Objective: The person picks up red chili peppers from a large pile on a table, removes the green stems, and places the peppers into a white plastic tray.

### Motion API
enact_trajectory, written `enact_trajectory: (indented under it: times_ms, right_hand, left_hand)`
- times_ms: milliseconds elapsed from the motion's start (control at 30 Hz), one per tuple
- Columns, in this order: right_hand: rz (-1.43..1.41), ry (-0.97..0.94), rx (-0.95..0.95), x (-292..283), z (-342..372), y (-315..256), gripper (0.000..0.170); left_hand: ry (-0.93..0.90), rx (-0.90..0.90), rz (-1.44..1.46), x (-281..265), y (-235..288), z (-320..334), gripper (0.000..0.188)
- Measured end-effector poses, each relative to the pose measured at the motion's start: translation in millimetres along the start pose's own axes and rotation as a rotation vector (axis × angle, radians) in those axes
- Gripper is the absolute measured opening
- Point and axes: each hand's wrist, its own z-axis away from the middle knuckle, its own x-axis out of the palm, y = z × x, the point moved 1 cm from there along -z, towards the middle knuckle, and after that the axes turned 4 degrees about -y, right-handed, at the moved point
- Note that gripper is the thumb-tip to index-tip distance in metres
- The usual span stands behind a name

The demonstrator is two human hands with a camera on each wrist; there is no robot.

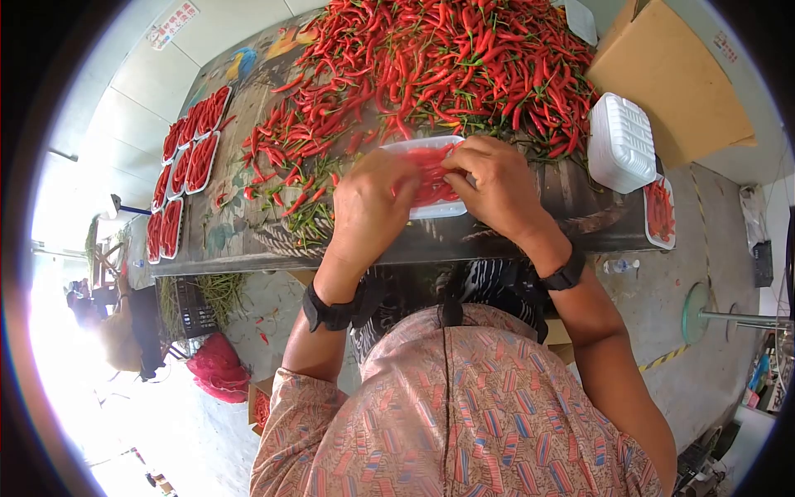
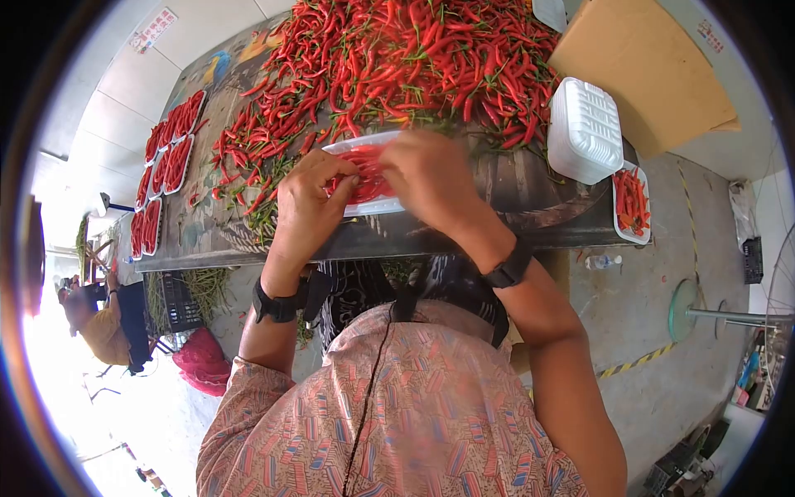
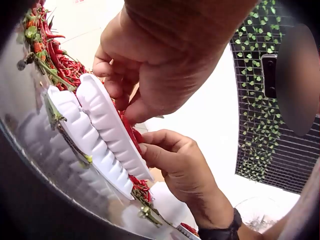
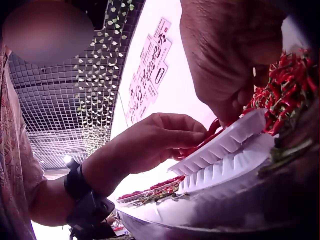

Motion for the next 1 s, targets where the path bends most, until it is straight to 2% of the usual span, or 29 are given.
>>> enact_trajectory:
  times_ms: [133, 533, 1000]
  right_hand:
    - [0.013, 0.009, -0.015, 0.5, -1.6, 0.4, 0.015]
    - [-0.072, -0.030, 0.053, -0.8, 1.8, 5.4, 0.015]
    - [-0.025, -0.038, 0.054, -4.3, -0.9, 6.3, 0.012]
  left_hand:
    - [0.002, 0.011, 0.012, 2.5, -1.2, -1.3, 0.005]
    - [0.008, 0.015, -0.005, 5.0, 0.9, -3.8, 0.004]
    - [-0.015, 0.019, -0.066, 8.9, -0.6, -8.0, 0.003]
